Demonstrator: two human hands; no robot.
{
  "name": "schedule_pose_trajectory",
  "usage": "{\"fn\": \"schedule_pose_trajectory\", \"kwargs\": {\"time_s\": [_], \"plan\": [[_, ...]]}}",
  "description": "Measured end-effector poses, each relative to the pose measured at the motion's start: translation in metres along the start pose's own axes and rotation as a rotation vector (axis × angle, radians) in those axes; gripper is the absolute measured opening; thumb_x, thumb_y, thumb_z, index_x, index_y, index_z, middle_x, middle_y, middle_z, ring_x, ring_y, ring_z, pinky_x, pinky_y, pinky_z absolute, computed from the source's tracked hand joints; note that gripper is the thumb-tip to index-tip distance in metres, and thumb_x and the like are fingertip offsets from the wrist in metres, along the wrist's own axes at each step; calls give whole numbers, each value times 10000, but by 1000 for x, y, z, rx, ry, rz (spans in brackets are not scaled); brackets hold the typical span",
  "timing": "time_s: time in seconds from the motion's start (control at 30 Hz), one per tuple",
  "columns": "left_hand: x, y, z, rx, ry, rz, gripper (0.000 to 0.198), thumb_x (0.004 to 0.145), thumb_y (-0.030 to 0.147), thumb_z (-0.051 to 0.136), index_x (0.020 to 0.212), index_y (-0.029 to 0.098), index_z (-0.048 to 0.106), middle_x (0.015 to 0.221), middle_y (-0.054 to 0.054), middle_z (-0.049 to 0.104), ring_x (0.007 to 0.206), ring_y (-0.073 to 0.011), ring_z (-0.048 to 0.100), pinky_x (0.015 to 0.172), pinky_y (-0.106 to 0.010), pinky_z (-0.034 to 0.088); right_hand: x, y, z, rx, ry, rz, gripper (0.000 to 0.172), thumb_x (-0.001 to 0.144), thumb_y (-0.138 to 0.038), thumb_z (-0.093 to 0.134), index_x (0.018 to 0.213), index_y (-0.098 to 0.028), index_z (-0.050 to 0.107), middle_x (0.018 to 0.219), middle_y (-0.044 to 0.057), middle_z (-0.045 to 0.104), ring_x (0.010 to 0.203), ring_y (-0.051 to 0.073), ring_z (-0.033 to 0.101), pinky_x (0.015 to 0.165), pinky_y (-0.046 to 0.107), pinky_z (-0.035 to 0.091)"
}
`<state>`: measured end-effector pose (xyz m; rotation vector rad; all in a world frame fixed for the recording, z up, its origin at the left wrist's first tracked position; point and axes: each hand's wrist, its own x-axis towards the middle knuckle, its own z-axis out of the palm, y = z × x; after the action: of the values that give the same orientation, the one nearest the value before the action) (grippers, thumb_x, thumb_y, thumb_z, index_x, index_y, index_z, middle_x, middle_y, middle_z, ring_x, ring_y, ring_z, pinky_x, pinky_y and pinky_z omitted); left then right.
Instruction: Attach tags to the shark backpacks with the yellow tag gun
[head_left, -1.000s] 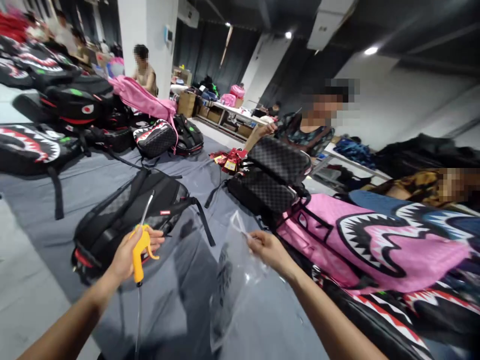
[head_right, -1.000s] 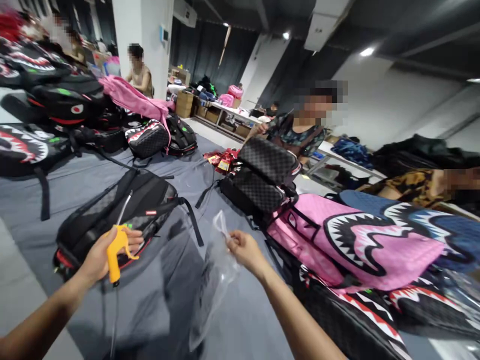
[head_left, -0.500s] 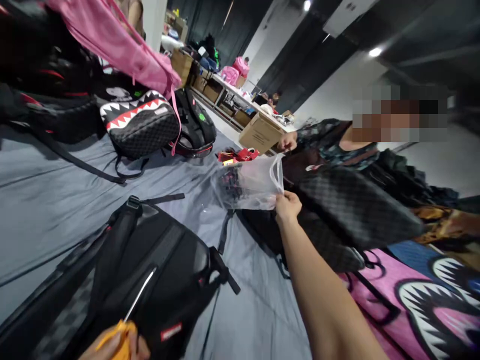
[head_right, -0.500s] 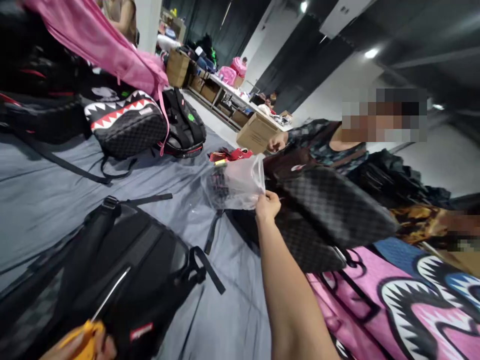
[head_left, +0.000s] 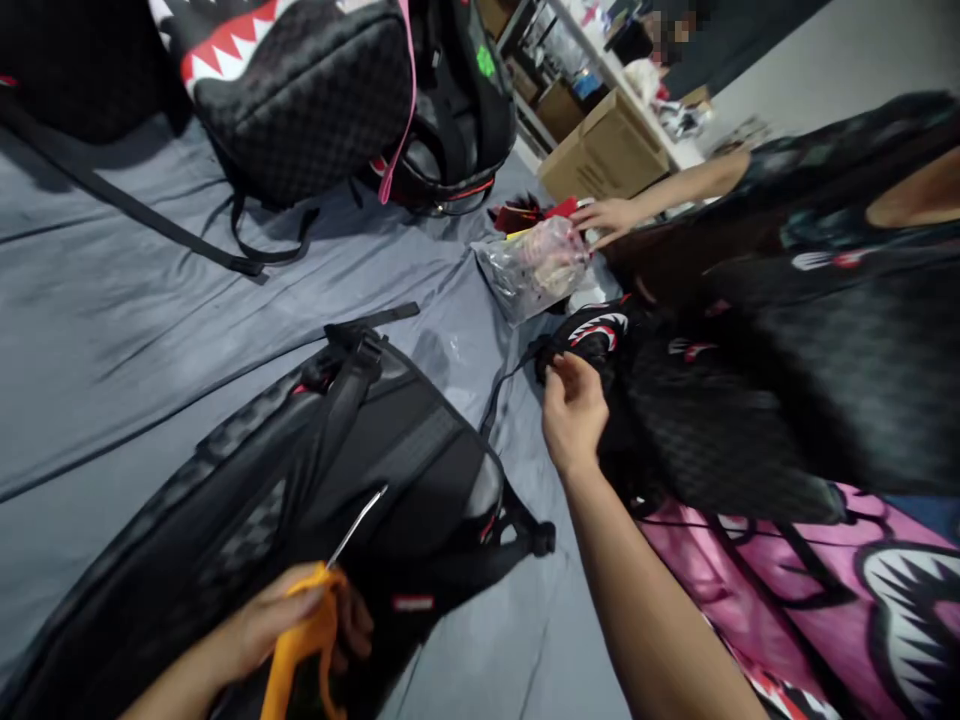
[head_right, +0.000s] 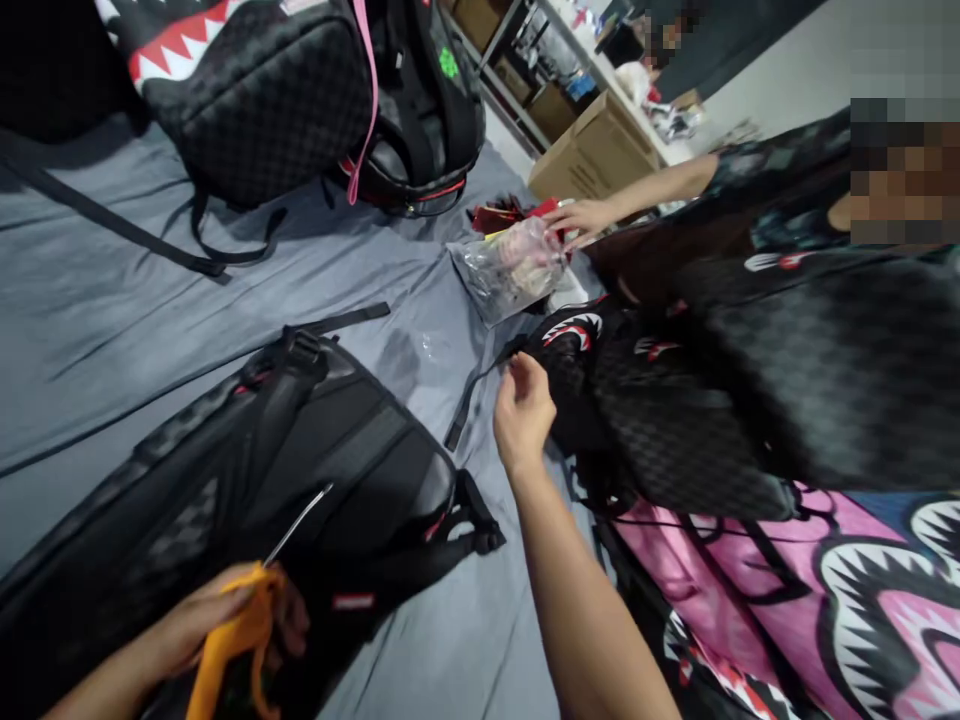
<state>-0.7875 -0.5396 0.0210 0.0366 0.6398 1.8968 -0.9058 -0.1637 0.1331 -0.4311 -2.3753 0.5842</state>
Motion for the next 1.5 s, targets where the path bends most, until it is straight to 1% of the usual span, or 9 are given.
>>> {"fn": "schedule_pose_trajectory", "kwargs": {"time_s": [0.13, 0.27, 0.4, 0.6, 0.7, 0.8, 0.97, 1.1, 1.5], "plan": [[-3, 0, 17, 40, 94, 208, 445, 794, 554, 656, 814, 111, 693, 933, -134, 692, 812, -253, 691, 679, -328, 548, -151, -85, -90, 49, -242, -204, 282, 933, -205, 531, 1205, -249, 592, 997, 44, 720, 968, 180, 685, 936, 344, 538], [-29, -25, 76, 72, 342, 583, 415, 838, 542, 615, 824, 129, 657, 923, -93, 674, 797, -197, 673, 754, -307, 517, -310, -142, -132, 280, -816, -291, 717, 915, -298, 576, 1541, -213, 237, 1508, 142, 434, 1368, 280, 445, 1088, 446, 452], [-63, -72, 148, 138, 337, 779, 399, 869, 557, 570, 856, 159, 609, 947, -74, 655, 927, -213, 652, 876, -341, 483, -399, -157, -143, 289, -596, -229, 736, 945, -243, 477, 1574, -223, 95, 1597, 146, 259, 1459, 313, 274, 1137, 552, 352], [-121, -129, 212, 710, 85, 761, 641, 773, 576, 695, 1251, 184, 527, 1272, -132, 596, 1199, -268, 560, 1036, -401, 426, -426, -155, -191, 590, -383, -52, 550, 896, -372, 537, 1400, -170, 449, 1323, 163, 582, 1229, 305, 554, 1032, 516, 465], [-143, -123, 192, 1136, 239, 822, 817, 757, 503, 734, 1430, 189, 395, 1488, -161, 433, 1369, -299, 423, 1135, -451, 346, -404, -149, -234, 849, -365, 291, 434, 788, -538, 643, 1036, -183, 626, 992, 93, 702, 962, 274, 671, 926, 478, 528], [-155, -89, 134, 1425, 877, 911, 651, 822, 373, 666, 1392, 140, 454, 1545, -189, 349, 1450, -312, 296, 1199, -489, 236, -375, -144, -290, 1052, -263, 570, 585, 714, -720, 626, 964, -191, 619, 767, 49, 697, 762, 248, 695, 841, 473, 554], [-141, -34, 34, 1704, 1340, 559, 769, 864, 341, 614, 1504, 64, 290, 1601, -267, 149, 1479, -395, 189, 1163, -532, 266, -342, -173, -364, 1061, 114, 437, 443, 841, -651, 495, 927, -250, 663, 710, 27, 642, 704, 228, 663, 852, 498, 560], [-126, -20, -6, 1915, 1282, 500, 877, 851, 441, 627, 1523, 35, 235, 1583, -298, 173, 1470, -421, 192, 1148, -536, 262, -326, -213, -340, 962, -178, 406, 456, 904, -636, 387, 981, -278, 660, 881, 87, 664, 779, 242, 671, 821, 466, 579], [-228, 7, -76, 2239, 887, 378, 661, 935, 300, 492, 1518, 69, 284, 1576, -250, 257, 1446, -355, 294, 1135, -461, 293, -281, -308, -104, -27, -1135, 168, 530, 941, -633, 314, 736, -211, 559, 639, 44, 646, 582, 184, 604, 561, 283, 442]]}}
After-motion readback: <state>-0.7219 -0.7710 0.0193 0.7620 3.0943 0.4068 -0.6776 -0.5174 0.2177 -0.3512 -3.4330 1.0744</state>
